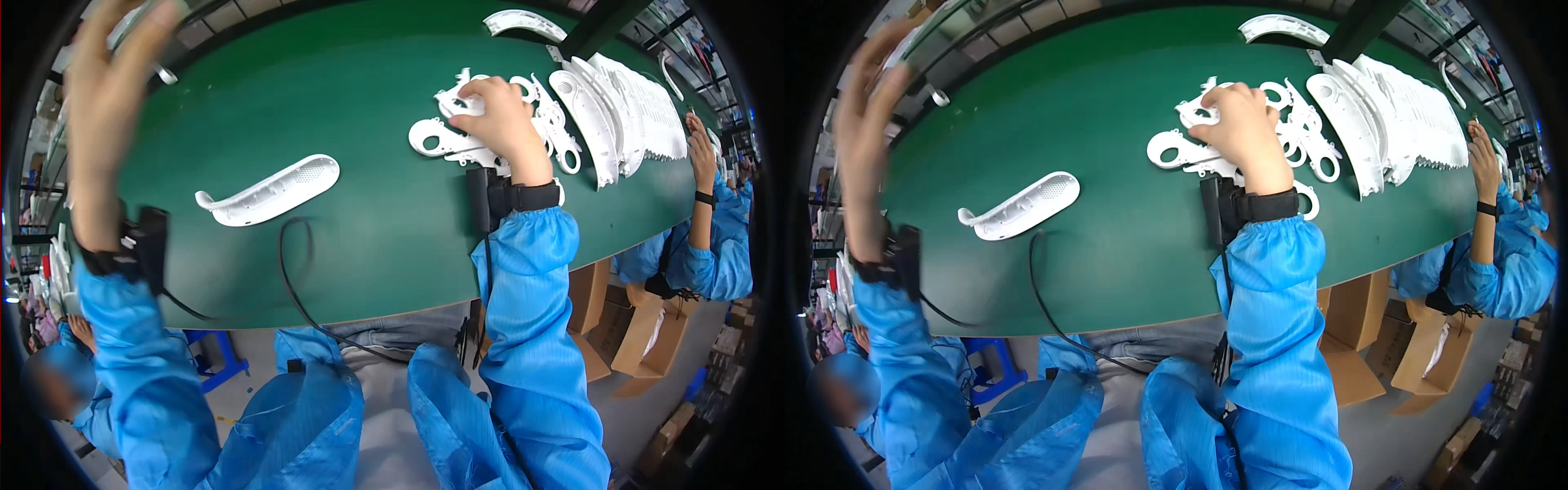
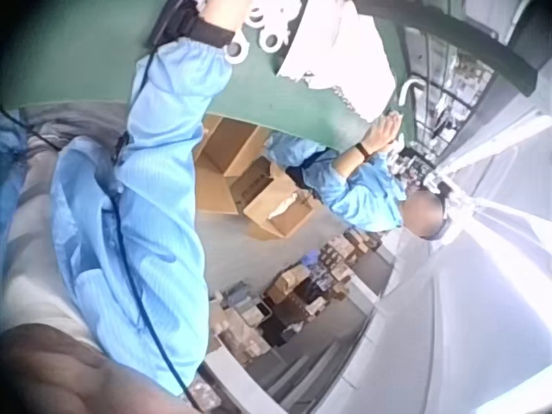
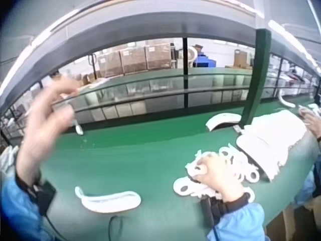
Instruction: Assembling white plastic housing parts at a factory workbench.
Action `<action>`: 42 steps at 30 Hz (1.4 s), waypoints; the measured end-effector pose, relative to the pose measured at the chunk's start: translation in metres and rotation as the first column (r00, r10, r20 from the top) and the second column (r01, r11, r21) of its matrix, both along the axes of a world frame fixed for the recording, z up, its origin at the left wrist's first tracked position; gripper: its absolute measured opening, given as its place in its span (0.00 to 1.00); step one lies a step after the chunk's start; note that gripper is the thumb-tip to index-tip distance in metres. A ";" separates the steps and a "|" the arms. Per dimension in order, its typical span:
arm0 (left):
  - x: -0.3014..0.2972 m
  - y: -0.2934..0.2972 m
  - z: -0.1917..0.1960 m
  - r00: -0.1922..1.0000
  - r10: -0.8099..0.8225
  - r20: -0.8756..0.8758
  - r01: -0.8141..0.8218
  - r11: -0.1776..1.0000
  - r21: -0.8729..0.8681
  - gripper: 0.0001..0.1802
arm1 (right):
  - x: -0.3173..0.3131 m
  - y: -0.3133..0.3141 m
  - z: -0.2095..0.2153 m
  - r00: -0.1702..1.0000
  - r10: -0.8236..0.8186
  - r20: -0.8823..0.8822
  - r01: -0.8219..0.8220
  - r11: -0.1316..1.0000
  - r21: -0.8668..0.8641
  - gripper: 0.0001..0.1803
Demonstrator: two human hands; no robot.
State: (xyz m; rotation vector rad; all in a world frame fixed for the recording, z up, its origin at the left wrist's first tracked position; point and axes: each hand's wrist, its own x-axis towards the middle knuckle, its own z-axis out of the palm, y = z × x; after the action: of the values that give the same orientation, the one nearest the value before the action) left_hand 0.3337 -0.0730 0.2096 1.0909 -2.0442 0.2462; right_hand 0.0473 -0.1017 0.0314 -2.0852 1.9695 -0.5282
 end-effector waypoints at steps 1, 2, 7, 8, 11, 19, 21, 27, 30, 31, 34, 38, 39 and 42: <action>0.055 -0.006 -0.025 1.000 0.003 0.028 -0.005 0.996 0.084 0.16 | 0.003 0.000 0.008 1.000 -0.005 -0.024 0.006 1.000 0.029 0.21; 0.059 -0.002 -0.046 0.999 -0.036 0.013 0.032 0.971 0.236 0.18 | 0.006 -0.002 0.009 1.000 0.017 -0.021 -0.017 1.000 -0.002 0.16; 0.042 0.063 -0.100 0.938 -0.026 0.345 -0.106 0.927 0.360 0.26 | -0.011 -0.011 0.013 0.944 0.051 0.326 -0.018 0.995 -0.102 0.16; 0.043 0.075 -0.108 0.933 -0.004 0.360 -0.148 0.908 0.393 0.27 | -0.007 -0.009 0.018 0.902 0.090 0.422 -0.017 0.985 -0.174 0.17; 0.057 0.074 -0.138 0.937 0.006 0.348 -0.163 0.891 0.424 0.22 | -0.007 -0.011 0.023 0.670 0.115 0.733 0.042 0.981 -0.191 0.13; 0.068 0.009 -0.157 0.950 0.079 0.301 -0.184 0.923 0.337 0.14 | 0.029 -0.001 0.023 0.249 -0.021 0.968 -0.135 0.989 0.056 0.11; 0.066 0.009 -0.165 0.961 0.127 0.244 -0.199 0.932 0.301 0.13 | 0.037 0.000 0.021 0.244 -0.025 0.970 -0.171 0.983 0.068 0.11; 0.068 0.006 -0.174 0.995 0.028 -0.096 0.001 0.957 0.289 0.11 | 0.052 -0.001 0.018 0.232 -0.049 0.972 -0.286 0.951 0.116 0.10; 0.059 0.013 -0.162 0.991 0.042 -0.129 -0.032 0.996 0.082 0.07 | 0.060 0.001 0.013 0.108 -0.078 0.991 -0.284 0.953 0.106 0.07; 0.056 0.020 -0.157 0.989 0.044 -0.143 -0.038 0.998 0.041 0.06 | 0.069 0.004 0.011 0.101 -0.078 0.992 -0.297 0.949 0.105 0.07; 0.033 0.046 -0.132 0.871 0.108 -0.479 0.316 0.623 0.715 0.15 | 0.115 0.029 0.010 -0.125 -0.037 0.991 -0.326 0.945 -0.006 0.06; 0.026 0.054 -0.152 0.593 0.189 -0.783 0.734 0.275 0.622 0.23 | 0.152 0.075 0.012 0.425 0.179 0.887 -0.362 0.932 -0.014 0.09; 0.022 0.054 -0.156 0.512 0.222 -0.830 0.765 0.320 0.558 0.21 | 0.156 0.080 0.010 0.563 0.296 0.771 -0.347 0.932 -0.104 0.10; 0.021 0.058 -0.151 0.425 0.324 -0.845 0.790 0.322 0.521 0.19 | 0.154 0.075 0.015 0.743 0.595 0.308 -0.436 0.778 -0.453 0.13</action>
State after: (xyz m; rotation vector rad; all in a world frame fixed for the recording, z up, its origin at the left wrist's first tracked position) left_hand 0.3549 -0.0154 0.0586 0.9799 -1.1130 -1.6717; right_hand 0.2010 -0.0270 0.0461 -2.3211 1.0134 -1.1654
